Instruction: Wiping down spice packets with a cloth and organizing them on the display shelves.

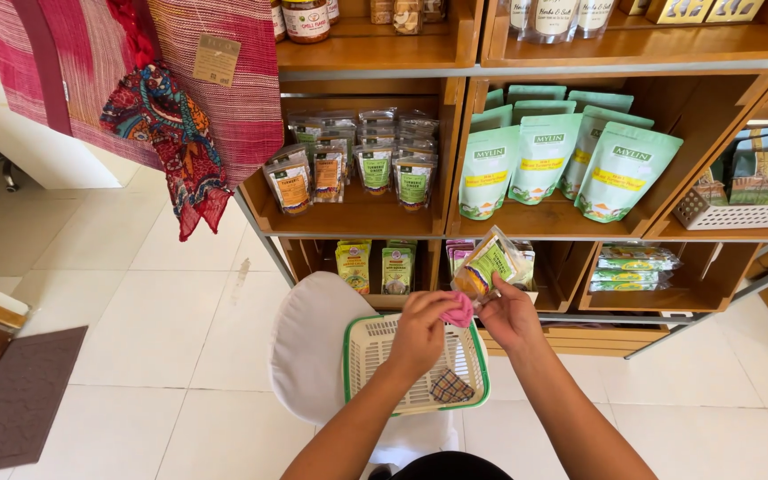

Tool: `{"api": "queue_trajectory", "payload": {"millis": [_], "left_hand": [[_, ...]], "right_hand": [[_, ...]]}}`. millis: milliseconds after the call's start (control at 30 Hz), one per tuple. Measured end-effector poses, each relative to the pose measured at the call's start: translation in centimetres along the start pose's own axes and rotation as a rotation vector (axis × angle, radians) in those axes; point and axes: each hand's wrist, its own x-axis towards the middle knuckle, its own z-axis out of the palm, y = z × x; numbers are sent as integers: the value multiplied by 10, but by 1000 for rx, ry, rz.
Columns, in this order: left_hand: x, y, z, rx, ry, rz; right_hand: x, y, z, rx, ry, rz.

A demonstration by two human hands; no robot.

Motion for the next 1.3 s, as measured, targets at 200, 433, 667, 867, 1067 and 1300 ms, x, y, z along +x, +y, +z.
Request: {"api": "queue_trajectory", "payload": {"millis": [200,433,667,867,1067,1300], "left_hand": [[18,-15,-7,-421,305,-278],[16,34,-9,-52,-126,192],[44,36,-16,69,-70,260],[66,18,-18,140,-4,209],[80,18,-28,215,-121,172],[57,3,-5,234,-145,223]], "right_hand": [[-22,-1,20,-108,-64,101],[-14,7,11,-135,-15,144],[-35,10,21,-67,-44,312],[-45,8,20,61,-507,469],[-47,5,21,42,-502,525],[-32,3,-3,10,-317,438]]}}
